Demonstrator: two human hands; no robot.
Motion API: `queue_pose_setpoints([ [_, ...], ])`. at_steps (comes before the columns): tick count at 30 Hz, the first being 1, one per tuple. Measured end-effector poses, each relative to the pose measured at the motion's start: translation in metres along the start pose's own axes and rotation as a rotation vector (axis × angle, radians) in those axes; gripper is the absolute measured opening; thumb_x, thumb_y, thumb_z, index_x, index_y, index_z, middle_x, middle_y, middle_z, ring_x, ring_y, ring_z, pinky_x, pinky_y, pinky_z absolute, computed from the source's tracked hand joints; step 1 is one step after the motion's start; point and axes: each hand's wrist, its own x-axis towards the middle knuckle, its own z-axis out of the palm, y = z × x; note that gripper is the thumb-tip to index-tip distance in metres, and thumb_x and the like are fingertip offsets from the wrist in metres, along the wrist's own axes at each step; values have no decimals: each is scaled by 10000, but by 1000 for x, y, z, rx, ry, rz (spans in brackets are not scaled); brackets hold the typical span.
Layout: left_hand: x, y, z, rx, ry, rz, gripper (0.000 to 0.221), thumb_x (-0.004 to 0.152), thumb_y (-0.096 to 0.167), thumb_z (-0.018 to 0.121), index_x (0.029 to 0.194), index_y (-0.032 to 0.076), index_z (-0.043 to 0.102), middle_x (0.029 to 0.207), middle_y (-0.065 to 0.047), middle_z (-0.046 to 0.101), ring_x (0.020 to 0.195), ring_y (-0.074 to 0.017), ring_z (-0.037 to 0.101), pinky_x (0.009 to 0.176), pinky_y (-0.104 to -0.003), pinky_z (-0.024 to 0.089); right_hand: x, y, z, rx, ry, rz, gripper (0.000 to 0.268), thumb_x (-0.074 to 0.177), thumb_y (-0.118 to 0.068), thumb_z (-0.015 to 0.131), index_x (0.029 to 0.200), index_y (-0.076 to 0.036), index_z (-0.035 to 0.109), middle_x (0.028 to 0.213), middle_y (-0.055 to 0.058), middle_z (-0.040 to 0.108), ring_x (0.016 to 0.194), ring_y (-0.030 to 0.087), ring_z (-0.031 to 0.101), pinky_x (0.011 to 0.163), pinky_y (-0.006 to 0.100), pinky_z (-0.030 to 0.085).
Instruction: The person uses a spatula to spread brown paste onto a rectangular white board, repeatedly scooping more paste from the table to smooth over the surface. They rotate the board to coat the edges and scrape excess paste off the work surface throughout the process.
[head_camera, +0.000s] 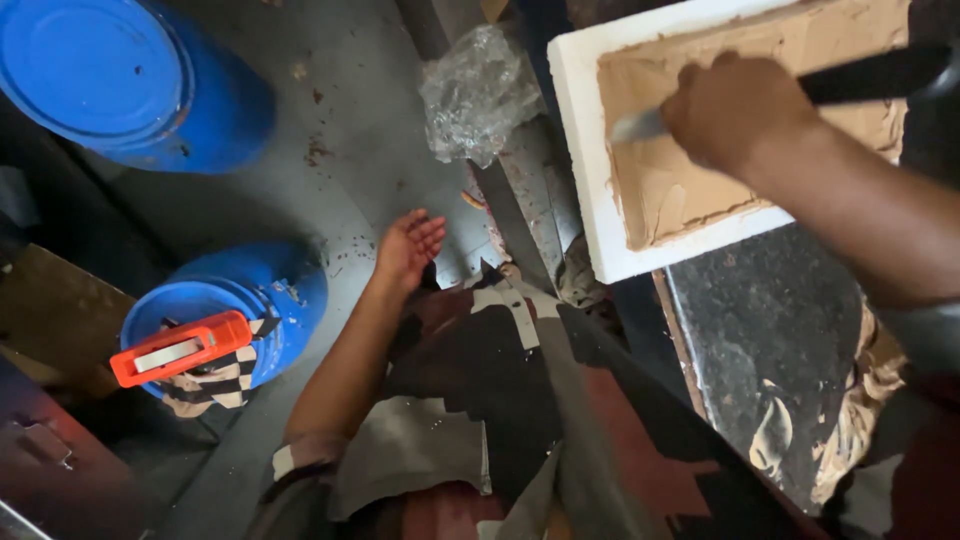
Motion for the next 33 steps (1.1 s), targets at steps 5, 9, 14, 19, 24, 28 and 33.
queue_pose_setpoints([
  [5, -5, -15, 5, 3, 8, -18, 286, 985, 345, 575, 1193, 148, 587, 1168, -131, 736, 958, -214, 684, 800, -332, 533, -64, -36, 21, 119, -195, -81, 269, 953, -159, 594, 1182, -99, 723, 1202, 136, 664, 1029, 309, 702, 801, 400, 625],
  [9, -10, -27, 14, 6, 1, -26, 286, 980, 329, 606, 1188, 132, 594, 1189, -131, 727, 977, -215, 685, 818, -334, 542, -104, -47, 39, 149, -112, -161, 194, 910, -179, 603, 1026, -133, 752, 1095, 71, 668, 1010, 266, 672, 795, 385, 595],
  [14, -9, -37, 35, 12, -18, -37, 303, 959, 326, 597, 1199, 142, 593, 1206, -145, 714, 963, -224, 674, 807, -338, 537, -116, -49, 45, 117, -4, -219, 172, 879, -169, 619, 974, -185, 761, 1041, 52, 666, 1025, 261, 647, 803, 367, 557],
  [19, -9, -40, 47, 33, -32, -39, 301, 955, 317, 602, 1198, 141, 585, 1221, -140, 717, 988, -225, 674, 834, -341, 539, -100, -40, 39, -85, 53, -241, 191, 883, -190, 626, 1023, -166, 755, 1072, 48, 648, 1022, 226, 630, 799, 334, 532],
  [24, -9, -41, 48, 43, -34, -48, 313, 959, 305, 629, 1210, 121, 599, 1216, -128, 712, 992, -223, 667, 842, -344, 538, -59, -16, 32, -190, 290, -82, 313, 1011, -312, 532, 1005, -100, 763, 1052, 59, 659, 948, 220, 637, 740, 343, 528],
  [28, -6, -42, 42, 25, -17, -38, 302, 949, 317, 621, 1184, 130, 584, 1215, -142, 708, 980, -237, 662, 821, -355, 535, -27, 9, 31, -150, 375, -27, 204, 876, -210, 618, 959, -147, 793, 1151, 81, 675, 1067, 260, 646, 746, 349, 540],
  [33, -1, -45, 37, -6, 10, -50, 305, 970, 336, 603, 1193, 131, 563, 1229, -150, 695, 987, -239, 665, 829, -356, 537, -1, 11, 35, -10, 361, 18, 209, 951, -181, 609, 987, -104, 801, 1095, 111, 711, 1011, 288, 686, 706, 383, 563],
])
